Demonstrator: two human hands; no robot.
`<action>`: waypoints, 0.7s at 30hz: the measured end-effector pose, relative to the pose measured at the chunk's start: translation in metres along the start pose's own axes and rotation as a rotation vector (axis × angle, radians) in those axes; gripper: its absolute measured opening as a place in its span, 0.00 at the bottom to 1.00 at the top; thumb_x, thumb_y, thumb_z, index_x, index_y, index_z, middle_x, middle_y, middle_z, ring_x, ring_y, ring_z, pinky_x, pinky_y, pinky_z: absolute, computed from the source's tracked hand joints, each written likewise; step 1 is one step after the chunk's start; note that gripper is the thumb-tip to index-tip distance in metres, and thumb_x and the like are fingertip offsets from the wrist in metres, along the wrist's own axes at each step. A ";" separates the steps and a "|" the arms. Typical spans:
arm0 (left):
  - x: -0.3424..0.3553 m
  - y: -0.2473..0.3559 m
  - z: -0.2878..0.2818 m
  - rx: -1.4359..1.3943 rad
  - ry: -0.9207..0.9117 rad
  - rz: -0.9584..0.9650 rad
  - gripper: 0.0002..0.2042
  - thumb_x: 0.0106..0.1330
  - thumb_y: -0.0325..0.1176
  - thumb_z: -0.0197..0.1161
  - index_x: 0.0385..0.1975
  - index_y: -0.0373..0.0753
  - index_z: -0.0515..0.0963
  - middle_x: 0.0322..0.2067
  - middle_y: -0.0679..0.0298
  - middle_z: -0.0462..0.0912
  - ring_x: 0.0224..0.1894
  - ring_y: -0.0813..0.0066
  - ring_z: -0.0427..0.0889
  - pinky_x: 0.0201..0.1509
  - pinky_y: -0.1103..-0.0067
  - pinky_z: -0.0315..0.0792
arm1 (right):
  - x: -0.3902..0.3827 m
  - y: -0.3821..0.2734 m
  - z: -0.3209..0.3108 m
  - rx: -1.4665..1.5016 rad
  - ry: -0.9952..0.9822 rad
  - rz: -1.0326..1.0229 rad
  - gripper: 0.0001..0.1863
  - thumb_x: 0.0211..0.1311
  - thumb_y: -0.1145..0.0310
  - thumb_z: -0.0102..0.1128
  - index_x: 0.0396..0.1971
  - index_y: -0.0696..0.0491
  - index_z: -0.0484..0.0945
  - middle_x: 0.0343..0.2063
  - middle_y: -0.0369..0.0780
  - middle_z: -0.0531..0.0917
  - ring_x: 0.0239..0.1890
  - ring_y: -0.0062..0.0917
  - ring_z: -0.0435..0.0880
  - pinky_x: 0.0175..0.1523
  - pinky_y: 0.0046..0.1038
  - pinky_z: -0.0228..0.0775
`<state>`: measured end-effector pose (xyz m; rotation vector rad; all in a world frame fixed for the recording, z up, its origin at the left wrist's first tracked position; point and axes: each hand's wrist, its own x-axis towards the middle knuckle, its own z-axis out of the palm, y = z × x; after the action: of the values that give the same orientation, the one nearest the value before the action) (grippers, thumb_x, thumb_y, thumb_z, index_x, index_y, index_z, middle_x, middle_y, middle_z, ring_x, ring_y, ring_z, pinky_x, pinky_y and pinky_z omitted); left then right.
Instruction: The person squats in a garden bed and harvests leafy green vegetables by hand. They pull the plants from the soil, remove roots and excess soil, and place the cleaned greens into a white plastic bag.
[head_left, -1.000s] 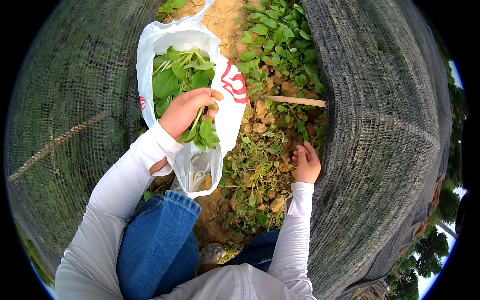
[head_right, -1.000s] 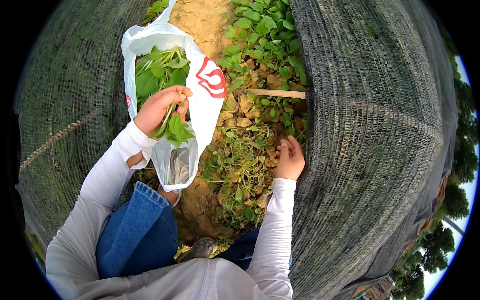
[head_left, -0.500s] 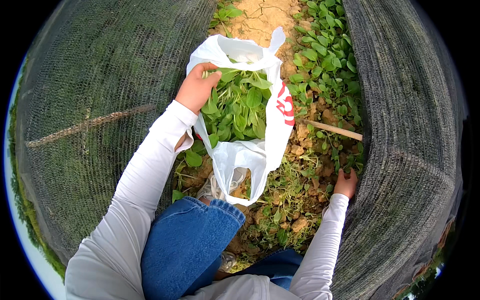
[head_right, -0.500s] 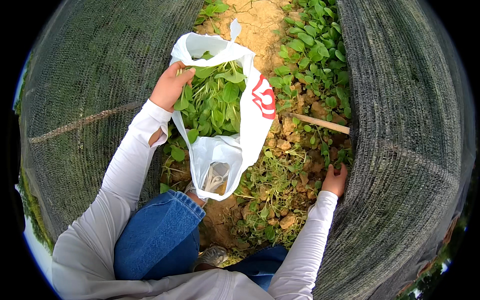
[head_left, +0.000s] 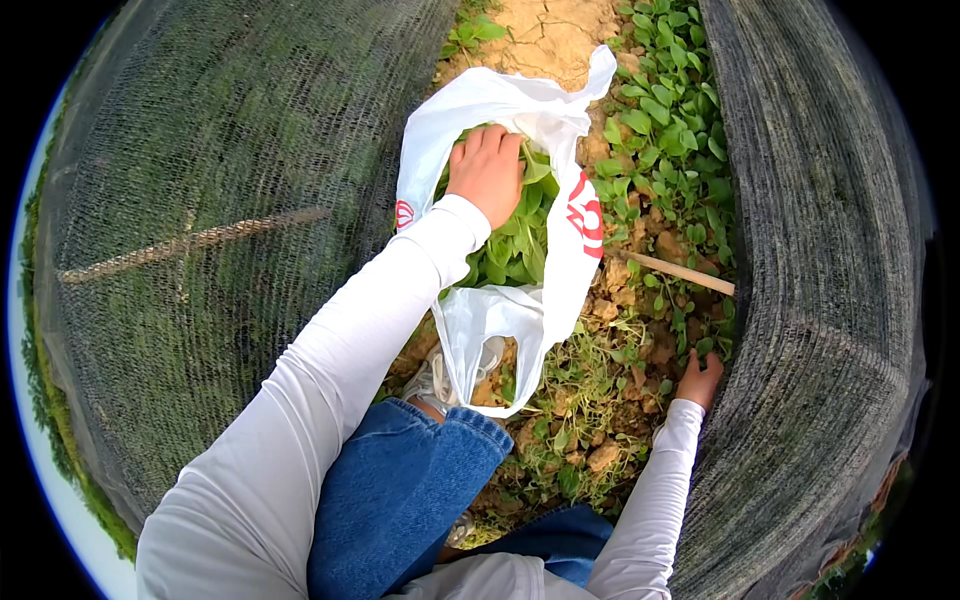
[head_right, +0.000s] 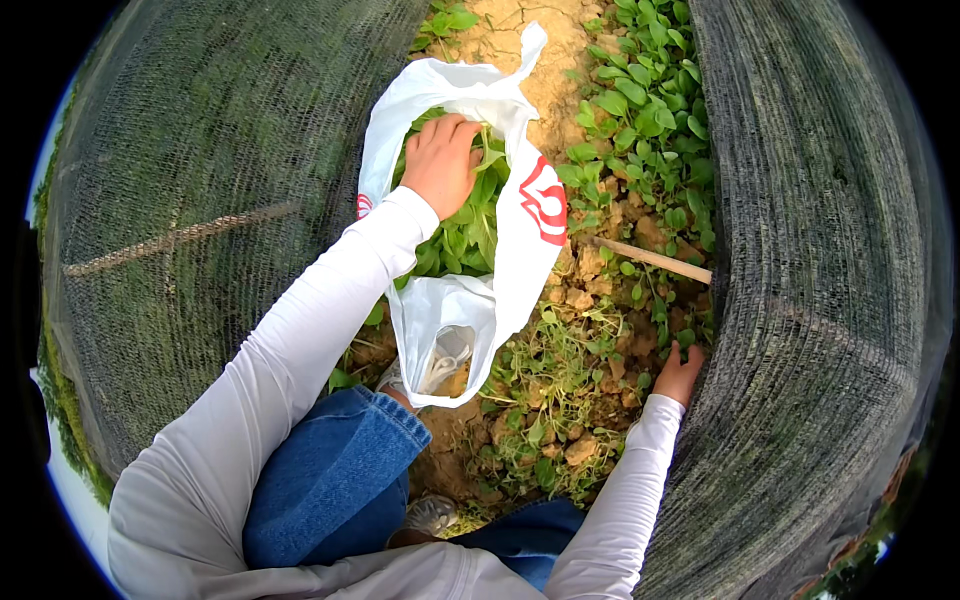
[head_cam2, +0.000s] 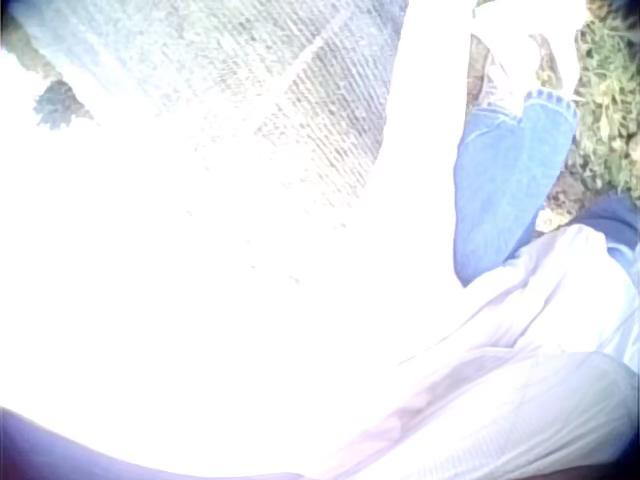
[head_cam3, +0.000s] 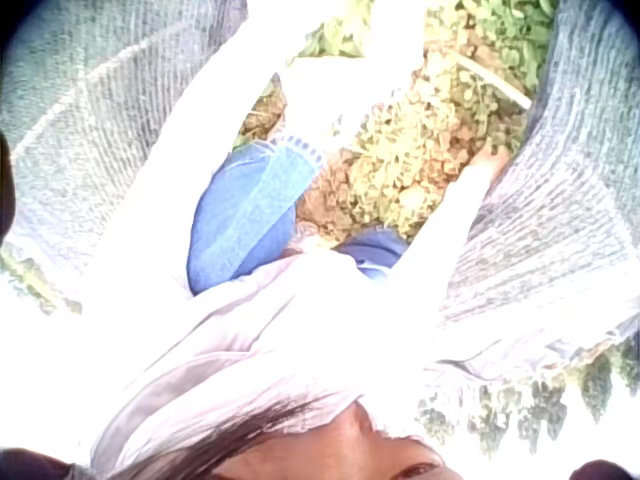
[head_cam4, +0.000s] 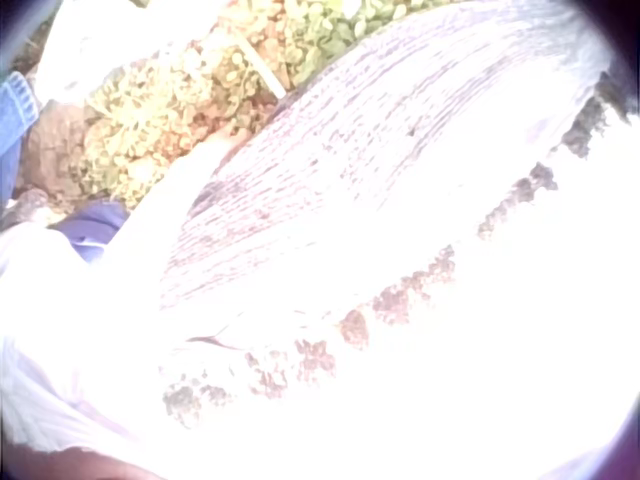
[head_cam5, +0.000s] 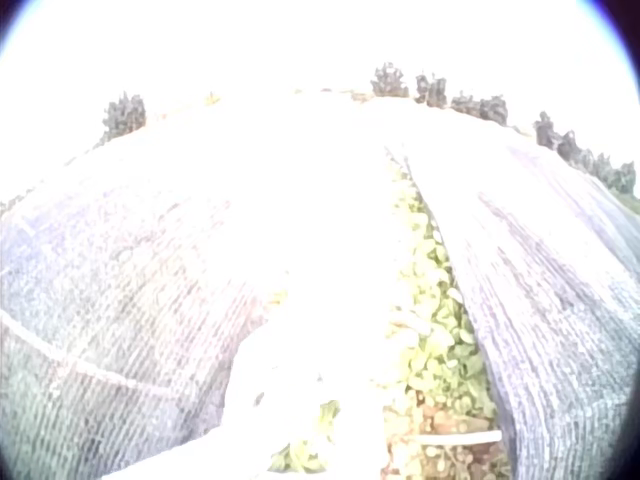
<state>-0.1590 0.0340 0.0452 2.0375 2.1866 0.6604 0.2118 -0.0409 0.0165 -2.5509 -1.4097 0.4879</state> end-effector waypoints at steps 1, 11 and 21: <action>0.001 -0.001 0.004 -0.010 -0.059 0.004 0.21 0.47 0.28 0.56 0.44 0.39 0.62 0.44 0.60 0.63 0.49 0.62 0.60 0.47 0.67 0.55 | 0.000 0.005 0.001 -0.004 0.013 -0.010 0.20 0.55 0.61 0.47 0.42 0.61 0.65 0.44 0.47 0.68 0.46 0.39 0.67 0.47 0.32 0.59; -0.001 0.032 -0.054 0.047 0.122 0.176 0.17 0.44 0.31 0.56 0.38 0.40 0.69 0.41 0.62 0.66 0.47 0.64 0.61 0.47 0.69 0.54 | -0.049 -0.029 -0.027 0.361 0.029 0.210 0.25 0.53 0.56 0.49 0.47 0.56 0.64 0.42 0.43 0.70 0.43 0.28 0.68 0.46 0.22 0.57; -0.073 0.123 -0.021 -1.365 -0.884 -0.260 0.09 0.54 0.32 0.57 0.28 0.32 0.73 0.23 0.69 0.74 0.26 0.87 0.70 0.29 0.88 0.65 | -0.106 -0.091 -0.020 1.240 0.087 -0.005 0.08 0.46 0.78 0.57 0.29 0.59 0.73 0.25 0.36 0.76 0.26 0.16 0.72 0.32 0.15 0.65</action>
<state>-0.0437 -0.0391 0.0919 0.9438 0.9120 0.6894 0.0955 -0.0828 0.0843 -1.5106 -0.6711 0.8693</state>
